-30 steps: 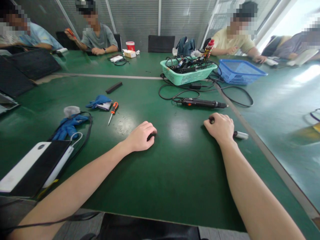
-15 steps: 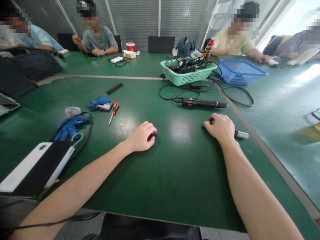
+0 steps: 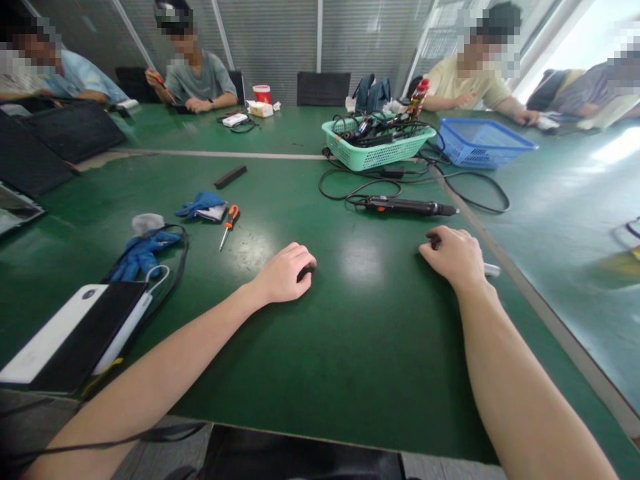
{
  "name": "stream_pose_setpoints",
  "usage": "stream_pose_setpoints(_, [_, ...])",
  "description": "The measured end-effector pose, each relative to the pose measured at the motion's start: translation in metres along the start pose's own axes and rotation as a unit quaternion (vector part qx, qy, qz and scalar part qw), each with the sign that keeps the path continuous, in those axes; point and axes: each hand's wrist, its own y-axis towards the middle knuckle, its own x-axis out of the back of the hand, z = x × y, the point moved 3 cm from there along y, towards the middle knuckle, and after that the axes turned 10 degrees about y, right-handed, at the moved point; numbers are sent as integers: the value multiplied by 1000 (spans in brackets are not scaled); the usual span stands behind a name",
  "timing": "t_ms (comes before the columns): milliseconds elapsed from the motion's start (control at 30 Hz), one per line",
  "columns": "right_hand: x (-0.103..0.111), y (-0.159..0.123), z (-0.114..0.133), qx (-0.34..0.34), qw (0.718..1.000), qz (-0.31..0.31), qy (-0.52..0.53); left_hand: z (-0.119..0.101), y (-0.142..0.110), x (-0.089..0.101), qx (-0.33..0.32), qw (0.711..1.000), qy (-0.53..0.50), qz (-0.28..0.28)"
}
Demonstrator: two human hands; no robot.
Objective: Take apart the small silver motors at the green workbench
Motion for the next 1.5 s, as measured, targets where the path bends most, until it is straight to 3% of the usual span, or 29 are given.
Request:
stream_pose_setpoints(200, [6, 1, -14, -25, 999, 16, -18, 0, 0, 0, 0, 1000, 2, -1])
stream_pose_setpoints(433, [12, -16, -34, -181, 980, 31, -81, 0, -1, -1, -3, 1000, 5, 2])
stream_pose_setpoints(567, [9, -21, -29, -201, 977, 22, -69, 0, -2, -2, -1, 1000, 12, -1])
stream_pose_setpoints(700, [-1, -20, 6, -141, 988, 33, -56, -1, -2, -1, 2, 1000, 11, 0])
stream_pose_setpoints(867, [-19, -36, 101, 62, 997, 42, 22, 1, -1, -1, 25, 1000, 10, -7])
stream_pose_setpoints(1000, [-31, -64, 179, 227, 966, 59, 108, 1, -1, 1, 48, 998, 7, -41])
stream_pose_setpoints(1100, [-32, -79, 210, 281, 944, 80, 153, -2, 0, 3, 36, 998, -6, -46])
stream_pose_setpoints(1200, [-25, -84, 215, 305, 926, 107, 194, -5, 0, 4, 13, 999, -20, -37])
stream_pose_setpoints(1300, [-12, -83, 203, 314, 912, 149, 220, -6, 1, 3, 3, 999, -20, -32])
stream_pose_setpoints(1500, [10, -75, 165, 283, 926, 213, 134, -3, 2, -3, 2, 1000, 3, -12])
